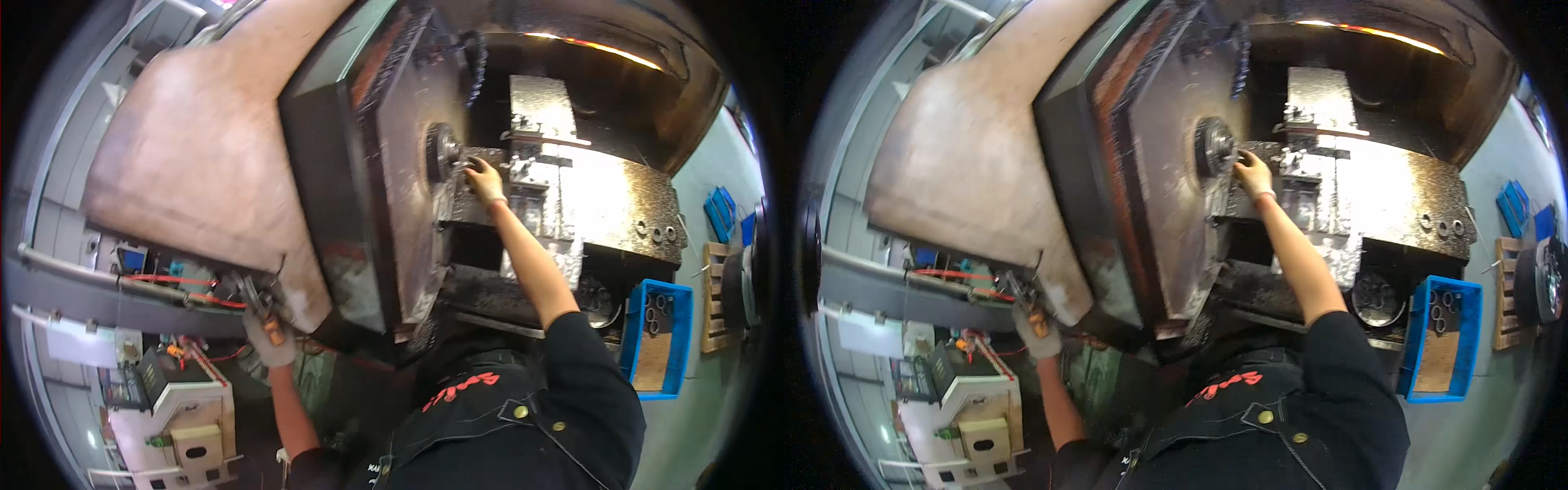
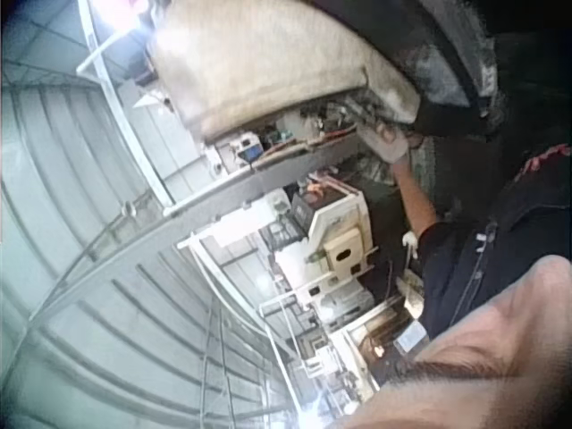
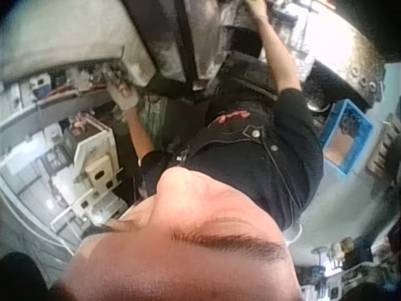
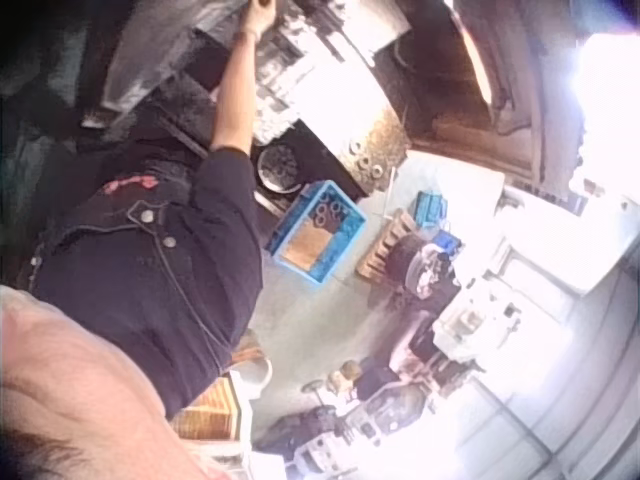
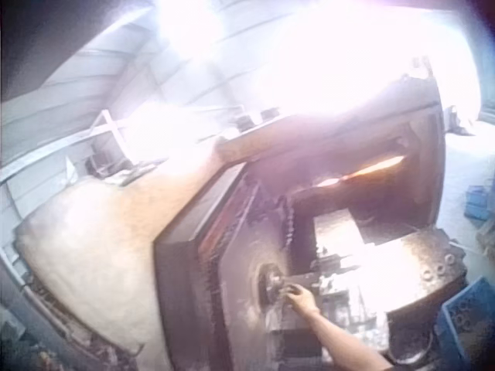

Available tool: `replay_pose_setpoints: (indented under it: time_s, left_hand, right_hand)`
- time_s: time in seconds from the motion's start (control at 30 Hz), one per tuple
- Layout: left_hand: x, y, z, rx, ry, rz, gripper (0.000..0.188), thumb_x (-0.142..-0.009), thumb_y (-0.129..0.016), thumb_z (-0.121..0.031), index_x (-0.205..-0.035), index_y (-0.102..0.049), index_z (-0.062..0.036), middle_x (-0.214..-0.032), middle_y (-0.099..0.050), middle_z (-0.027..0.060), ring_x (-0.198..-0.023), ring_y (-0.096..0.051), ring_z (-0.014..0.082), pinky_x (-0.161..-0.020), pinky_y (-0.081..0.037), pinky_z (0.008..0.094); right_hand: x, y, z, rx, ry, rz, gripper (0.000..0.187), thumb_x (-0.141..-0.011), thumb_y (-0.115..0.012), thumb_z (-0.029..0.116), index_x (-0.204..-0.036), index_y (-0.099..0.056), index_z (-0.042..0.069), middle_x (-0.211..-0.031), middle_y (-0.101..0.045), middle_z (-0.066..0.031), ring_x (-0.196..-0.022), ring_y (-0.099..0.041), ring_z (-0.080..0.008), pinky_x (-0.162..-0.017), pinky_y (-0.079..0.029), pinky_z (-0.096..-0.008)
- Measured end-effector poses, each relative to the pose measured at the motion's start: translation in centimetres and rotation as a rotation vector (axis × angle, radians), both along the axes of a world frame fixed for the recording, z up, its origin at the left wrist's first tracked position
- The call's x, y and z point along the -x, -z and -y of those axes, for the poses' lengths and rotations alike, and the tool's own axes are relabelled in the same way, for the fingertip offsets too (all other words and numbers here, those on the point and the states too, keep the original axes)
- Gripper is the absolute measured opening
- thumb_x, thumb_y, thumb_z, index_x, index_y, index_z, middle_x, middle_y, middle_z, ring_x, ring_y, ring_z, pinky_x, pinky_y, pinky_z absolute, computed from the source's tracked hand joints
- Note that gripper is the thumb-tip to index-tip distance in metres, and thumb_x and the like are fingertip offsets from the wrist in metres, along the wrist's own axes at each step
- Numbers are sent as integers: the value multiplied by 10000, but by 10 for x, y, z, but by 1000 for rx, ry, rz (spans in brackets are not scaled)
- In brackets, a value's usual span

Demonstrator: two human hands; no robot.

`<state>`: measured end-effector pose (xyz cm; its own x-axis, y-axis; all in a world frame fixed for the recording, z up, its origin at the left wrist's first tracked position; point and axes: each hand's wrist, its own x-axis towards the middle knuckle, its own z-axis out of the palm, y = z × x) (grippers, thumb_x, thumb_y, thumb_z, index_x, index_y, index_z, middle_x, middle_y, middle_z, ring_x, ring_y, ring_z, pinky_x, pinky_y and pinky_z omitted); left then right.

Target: The person operates a CNC lathe machine in a workshop, repeatedly opening the safety door to remove small metal rings from the chuck and placing them into a blue bin. The person uses a screwdriver to assist in removing the parts and closes the door between cycles.

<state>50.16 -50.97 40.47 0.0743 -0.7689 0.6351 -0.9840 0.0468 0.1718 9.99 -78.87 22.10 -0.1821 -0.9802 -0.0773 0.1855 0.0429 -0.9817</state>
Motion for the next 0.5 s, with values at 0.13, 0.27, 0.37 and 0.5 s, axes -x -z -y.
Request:
replay_pose_setpoints:
  time_s: [0.13,0.27,0.37,0.5]
  left_hand:
    - [15,-13,4,89,225,154,469,-615,-556,-2,-1072,-453,11,-1267,-397,230,-1042,-442,417,-886,-351,470]
    - [19,-14,-9,155,341,175,391,-601,-540,1,-981,-447,10,-1262,-376,251,-1030,-423,464,-873,-346,518]
    - [32,-20,-9,108,443,189,406,-601,-530,3,-996,-435,16,-1246,-387,253,-1025,-416,476,-867,-349,526]
    - [38,-29,-17,96,343,242,398,-615,-551,11,-1007,-491,30,-1219,-443,228,-1059,-439,414,-903,-357,473]
  right_hand:
    - [-14,0,-93,16,-370,127,288,-787,-563,91,-1071,-578,42,-851,-607,-17,-694,-537,-77,-580,-456,-240]
    - [-42,-24,-205,13,-701,-118,353,-741,-559,88,-1086,-573,13,-859,-631,-43,-685,-559,-123,-635,-472,-250]
    - [-72,-13,-280,-29,-870,-246,412,-722,-583,136,-1104,-548,-15,-1055,-602,-130,-984,-555,-193,-882,-418,-305]
    - [-120,-20,-345,138,-719,-373,567,-694,-608,173,-1202,-456,-28,-1135,-550,-190,-1084,-510,-266,-935,-378,-328]
